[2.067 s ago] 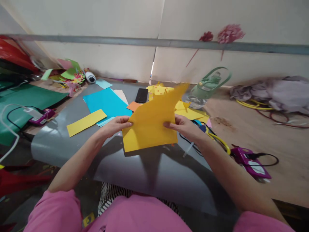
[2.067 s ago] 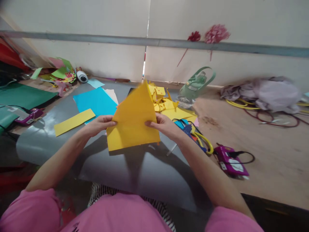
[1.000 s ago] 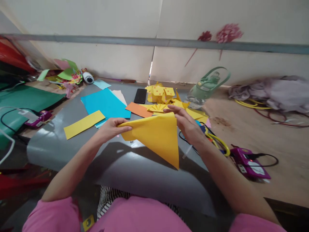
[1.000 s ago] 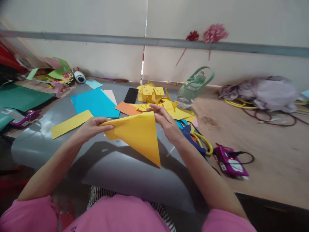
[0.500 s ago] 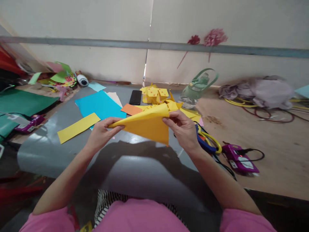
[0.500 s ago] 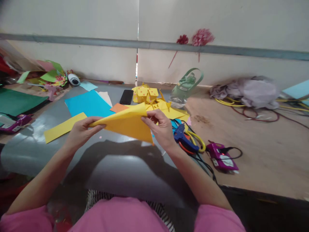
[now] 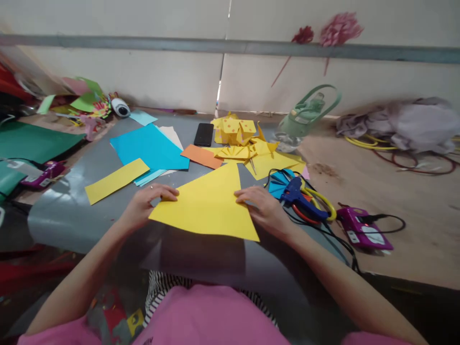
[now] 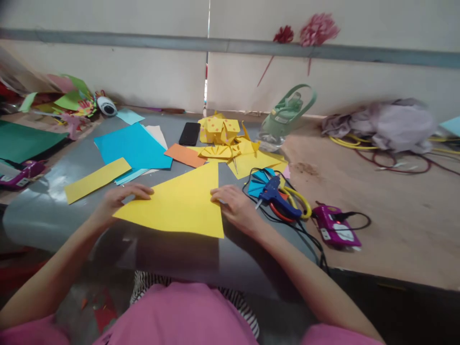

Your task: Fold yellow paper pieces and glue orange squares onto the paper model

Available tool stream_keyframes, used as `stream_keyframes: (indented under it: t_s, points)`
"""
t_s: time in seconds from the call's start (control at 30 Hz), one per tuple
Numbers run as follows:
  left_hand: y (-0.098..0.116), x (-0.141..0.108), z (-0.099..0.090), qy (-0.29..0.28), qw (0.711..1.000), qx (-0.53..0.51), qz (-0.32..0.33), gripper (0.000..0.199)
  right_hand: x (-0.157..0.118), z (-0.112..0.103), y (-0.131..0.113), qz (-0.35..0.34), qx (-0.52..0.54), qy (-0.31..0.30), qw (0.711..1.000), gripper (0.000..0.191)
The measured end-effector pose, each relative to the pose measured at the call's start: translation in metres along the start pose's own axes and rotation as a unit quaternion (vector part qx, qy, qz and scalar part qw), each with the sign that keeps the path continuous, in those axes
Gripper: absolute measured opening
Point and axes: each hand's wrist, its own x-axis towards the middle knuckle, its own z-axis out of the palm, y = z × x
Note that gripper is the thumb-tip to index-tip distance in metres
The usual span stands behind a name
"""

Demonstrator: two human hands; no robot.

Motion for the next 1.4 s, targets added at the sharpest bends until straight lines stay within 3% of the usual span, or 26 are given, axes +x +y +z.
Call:
stream_keyframes:
  t_s: [0.1,0.2,0.37,0.63,0.83,1.07,1.2,1.4]
  points:
    - [-0.014,-0.008,0.009,-0.067,0.992,0.109,0.0,0.019,-0.015,0.013,0.005,-0.042,-0.088,-0.086,0.991,0.023]
    - [-0.026,-0.006,0.018,-0.094,0.986,0.138,0.002,0.025,-0.02,0.019,0.007,-0.067,-0.158,-0.111,0.979,0.029]
    - [-0.036,-0.002,0.02,-0.072,0.991,0.11,-0.015,0.031,-0.019,0.02,0.011,-0.079,-0.163,-0.096,0.979,0.024]
    - [-0.036,0.005,0.018,-0.018,0.983,0.101,-0.154,0.035,-0.007,0.027,0.014,0.063,-0.128,-0.089,0.986,0.036]
    - [-0.027,0.016,0.026,0.004,0.968,0.171,-0.184,0.025,0.004,0.03,0.015,0.104,-0.162,-0.065,0.979,0.037]
    - [-0.02,0.018,0.016,-0.033,0.977,0.059,-0.204,0.03,0.003,0.034,0.014,0.13,-0.168,-0.045,0.976,0.033]
    - [-0.015,0.012,0.008,-0.048,0.969,0.075,-0.232,0.028,-0.002,0.033,0.015,0.111,-0.155,-0.028,0.981,0.031]
    - [-0.012,0.004,0.009,-0.056,0.972,0.105,-0.201,0.026,-0.004,0.032,0.016,0.104,-0.173,-0.03,0.979,0.027]
